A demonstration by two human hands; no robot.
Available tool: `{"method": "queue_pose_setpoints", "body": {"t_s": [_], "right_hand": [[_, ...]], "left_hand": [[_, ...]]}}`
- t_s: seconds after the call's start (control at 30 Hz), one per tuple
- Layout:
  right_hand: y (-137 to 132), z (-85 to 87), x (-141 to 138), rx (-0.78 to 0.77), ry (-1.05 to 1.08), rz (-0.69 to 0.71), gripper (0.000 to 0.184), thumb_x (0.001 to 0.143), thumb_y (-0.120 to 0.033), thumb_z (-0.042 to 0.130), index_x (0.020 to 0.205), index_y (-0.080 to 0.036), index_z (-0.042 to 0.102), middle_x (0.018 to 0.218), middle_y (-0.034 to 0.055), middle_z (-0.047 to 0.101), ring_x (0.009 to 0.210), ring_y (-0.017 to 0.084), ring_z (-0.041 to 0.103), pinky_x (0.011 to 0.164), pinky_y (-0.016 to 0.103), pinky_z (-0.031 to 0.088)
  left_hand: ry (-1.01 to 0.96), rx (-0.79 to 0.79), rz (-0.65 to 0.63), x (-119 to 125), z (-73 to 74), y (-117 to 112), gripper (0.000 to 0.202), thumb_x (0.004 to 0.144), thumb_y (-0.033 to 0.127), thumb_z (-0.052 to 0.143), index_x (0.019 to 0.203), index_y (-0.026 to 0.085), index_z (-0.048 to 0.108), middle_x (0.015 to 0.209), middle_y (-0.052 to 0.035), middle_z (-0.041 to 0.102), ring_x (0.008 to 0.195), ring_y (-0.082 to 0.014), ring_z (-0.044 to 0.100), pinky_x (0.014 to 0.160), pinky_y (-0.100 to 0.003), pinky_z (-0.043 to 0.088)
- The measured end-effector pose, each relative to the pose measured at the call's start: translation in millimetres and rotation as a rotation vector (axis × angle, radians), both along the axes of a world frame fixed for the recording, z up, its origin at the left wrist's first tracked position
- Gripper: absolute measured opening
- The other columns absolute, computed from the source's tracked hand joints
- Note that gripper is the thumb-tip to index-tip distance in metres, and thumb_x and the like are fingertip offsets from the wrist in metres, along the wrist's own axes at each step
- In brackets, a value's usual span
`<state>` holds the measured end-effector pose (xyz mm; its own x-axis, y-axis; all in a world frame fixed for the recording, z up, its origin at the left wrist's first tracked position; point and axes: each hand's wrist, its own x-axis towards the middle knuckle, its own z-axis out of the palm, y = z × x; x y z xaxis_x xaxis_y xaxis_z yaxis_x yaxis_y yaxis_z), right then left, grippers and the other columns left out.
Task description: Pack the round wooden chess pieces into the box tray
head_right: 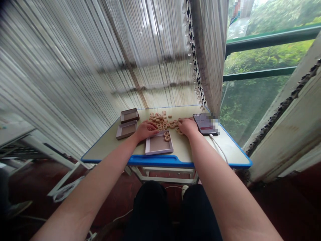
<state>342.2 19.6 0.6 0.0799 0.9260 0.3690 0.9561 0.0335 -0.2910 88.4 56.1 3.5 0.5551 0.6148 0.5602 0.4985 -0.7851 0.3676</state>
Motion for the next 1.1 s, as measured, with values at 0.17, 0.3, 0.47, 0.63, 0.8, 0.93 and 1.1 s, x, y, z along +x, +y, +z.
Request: {"method": "queue_pose_setpoints", "body": {"t_s": [0.17, 0.3, 0.47, 0.63, 0.8, 0.93, 1.1], "right_hand": [[0.4, 0.2, -2.2, -0.014, -0.043, -0.08, 0.038, 0.084, -0.037, 0.041, 0.101, -0.015, 0.067, 0.105, 0.0136, 0.064, 0.102, 0.025, 0.052, 0.09, 0.034, 0.034], [5.6, -1.2, -0.5, -0.015, 0.003, -0.115, 0.038, 0.078, -0.036, 0.047, 0.106, -0.017, 0.066, 0.106, 0.012, 0.065, 0.103, 0.027, 0.052, 0.086, 0.034, 0.038], [16.4, -5.9, 3.6, -0.037, 0.115, -0.083, 0.034, 0.072, -0.032, 0.052, 0.099, -0.021, 0.069, 0.097, 0.0077, 0.069, 0.096, 0.023, 0.057, 0.082, 0.031, 0.04], [16.5, -3.0, 2.3, 0.055, 0.241, -0.076, 0.028, 0.07, -0.026, 0.055, 0.094, -0.018, 0.067, 0.092, 0.0074, 0.069, 0.093, 0.022, 0.057, 0.084, 0.032, 0.04], [2.3, 15.0, -11.5, 0.148, 0.698, 0.033, 0.031, 0.071, -0.035, 0.056, 0.095, -0.016, 0.061, 0.087, 0.0068, 0.066, 0.072, 0.016, 0.057, 0.062, 0.027, 0.044], [-13.7, 26.0, -24.9, 0.0, 0.853, 0.249, 0.028, 0.066, -0.034, 0.061, 0.087, -0.016, 0.063, 0.076, 0.0039, 0.064, 0.063, 0.013, 0.054, 0.052, 0.022, 0.04], [-19.9, 23.6, -31.1, -0.074, 0.827, 0.246, 0.033, 0.068, -0.035, 0.062, 0.093, -0.014, 0.068, 0.077, 0.0058, 0.067, 0.066, 0.013, 0.056, 0.053, 0.023, 0.041]], "left_hand": [[0.009, -0.029, 0.024, 0.2, 2.5, -5.0, 0.02, 0.07, 0.04, 0.065, 0.062, 0.022, 0.071, 0.083, -0.0012, 0.071, 0.086, -0.0169, 0.063, 0.095, -0.036, 0.039], [0.043, -0.047, 0.005, -0.7, 1.7, -5.7, 0.013, 0.065, 0.034, 0.069, 0.059, 0.023, 0.07, 0.088, -0.0003, 0.071, 0.089, -0.0183, 0.062, 0.095, -0.035, 0.04], [0.056, -0.097, -0.072, -1.3, 4.6, -4.8, 0.011, 0.068, 0.032, 0.067, 0.063, 0.024, 0.073, 0.088, -0.0001, 0.071, 0.09, -0.0184, 0.063, 0.091, -0.034, 0.043], [0.091, -0.115, -0.169, -0.2, 11.0, -4.8, 0.012, 0.07, 0.034, 0.066, 0.071, 0.024, 0.074, 0.083, -0.0008, 0.072, 0.086, -0.0173, 0.064, 0.086, -0.031, 0.046], [0.084, -0.061, -0.137, -0.5, 7.9, -0.5, 0.012, 0.07, 0.035, 0.067, 0.071, 0.025, 0.074, 0.082, -0.0003, 0.072, 0.083, -0.0168, 0.064, 0.088, -0.032, 0.044], [0.023, -0.021, -0.076, -0.3, 4.2, 1.1, 0.013, 0.067, 0.036, 0.069, 0.072, 0.024, 0.073, 0.082, -0.0009, 0.072, 0.083, -0.0168, 0.064, 0.088, -0.033, 0.044], [0.016, -0.044, -0.083, 0.4, 3.8, 0.9, 0.012, 0.067, 0.034, 0.069, 0.066, 0.022, 0.071, 0.081, -0.0018, 0.071, 0.08, -0.0162, 0.064, 0.085, -0.031, 0.046]]}}
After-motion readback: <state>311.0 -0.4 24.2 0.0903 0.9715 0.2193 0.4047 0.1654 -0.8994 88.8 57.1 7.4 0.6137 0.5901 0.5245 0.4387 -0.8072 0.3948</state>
